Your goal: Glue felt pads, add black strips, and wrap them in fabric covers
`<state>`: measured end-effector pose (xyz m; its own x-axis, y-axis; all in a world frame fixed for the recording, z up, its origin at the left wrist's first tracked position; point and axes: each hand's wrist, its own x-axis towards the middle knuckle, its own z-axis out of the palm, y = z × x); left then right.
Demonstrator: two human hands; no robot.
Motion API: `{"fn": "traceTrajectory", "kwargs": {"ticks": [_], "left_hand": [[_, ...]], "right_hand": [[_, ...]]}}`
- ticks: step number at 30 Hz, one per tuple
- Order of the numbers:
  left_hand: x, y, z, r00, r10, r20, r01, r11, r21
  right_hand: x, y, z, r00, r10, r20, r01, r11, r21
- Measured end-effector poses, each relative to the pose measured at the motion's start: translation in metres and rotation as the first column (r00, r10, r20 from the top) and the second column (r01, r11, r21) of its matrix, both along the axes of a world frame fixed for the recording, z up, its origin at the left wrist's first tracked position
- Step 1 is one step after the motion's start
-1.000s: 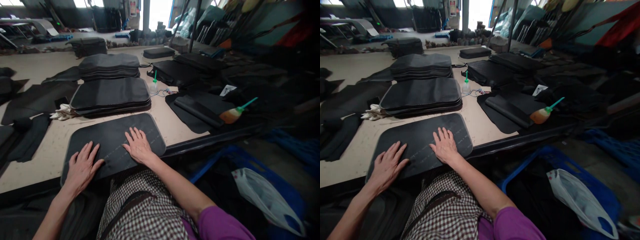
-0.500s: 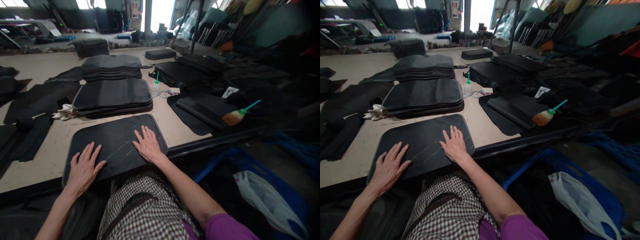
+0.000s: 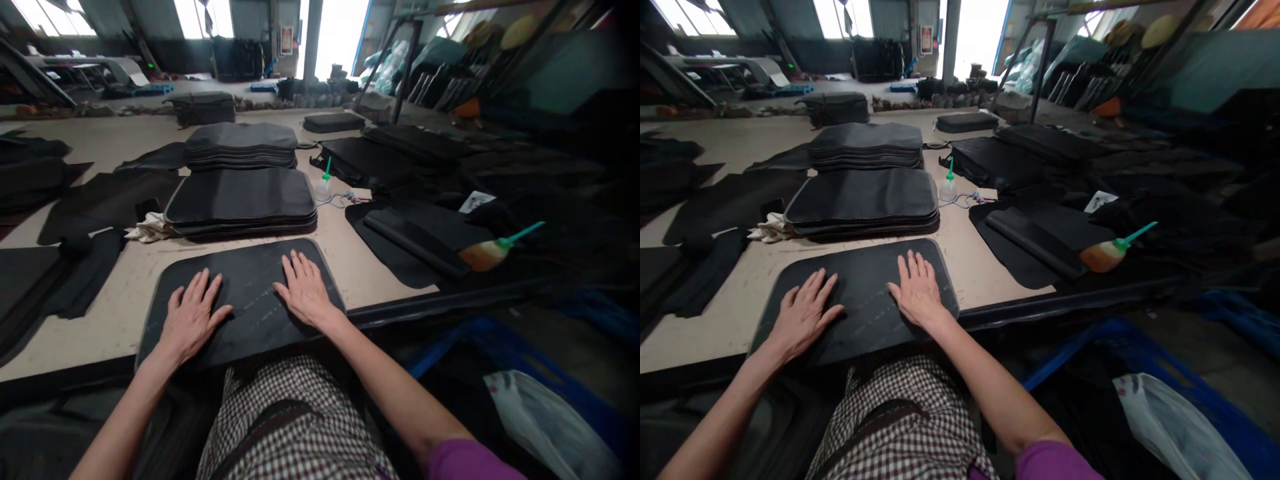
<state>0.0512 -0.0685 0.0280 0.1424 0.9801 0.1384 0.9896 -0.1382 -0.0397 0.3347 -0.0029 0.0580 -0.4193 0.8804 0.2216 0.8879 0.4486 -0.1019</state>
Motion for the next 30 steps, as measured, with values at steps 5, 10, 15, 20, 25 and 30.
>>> {"fn": "traceTrajectory", "kwargs": {"ticks": [5,10,15,20,25,30], "left_hand": [[0.006,0.010,-0.015,1.000,-0.021,0.001,0.021,1.000,0.007],[0.005,0.008,-0.015,1.000,-0.018,0.006,0.018,1.000,-0.004],[0.005,0.010,-0.013,0.999,-0.015,0.031,0.015,1.000,-0.012],[0.004,0.005,-0.004,0.987,0.000,0.162,0.010,0.998,-0.062],[-0.036,0.010,0.010,0.928,0.083,0.364,-0.060,0.995,-0.075],[-0.100,0.031,0.019,0.885,0.172,0.433,-0.199,0.980,0.018]], "right_hand": [[-0.025,0.032,-0.005,0.993,0.120,-0.006,-0.120,0.993,-0.004],[-0.016,0.055,-0.026,0.996,0.086,0.013,-0.086,0.996,-0.005],[0.018,0.065,-0.029,0.998,-0.034,0.047,0.033,0.999,0.034],[0.033,0.070,-0.031,0.991,-0.057,0.120,0.051,0.997,0.049],[0.055,0.100,-0.039,0.997,-0.041,0.071,0.031,0.990,0.134],[0.090,0.148,-0.040,0.989,0.140,-0.037,-0.138,0.989,0.060]]}}
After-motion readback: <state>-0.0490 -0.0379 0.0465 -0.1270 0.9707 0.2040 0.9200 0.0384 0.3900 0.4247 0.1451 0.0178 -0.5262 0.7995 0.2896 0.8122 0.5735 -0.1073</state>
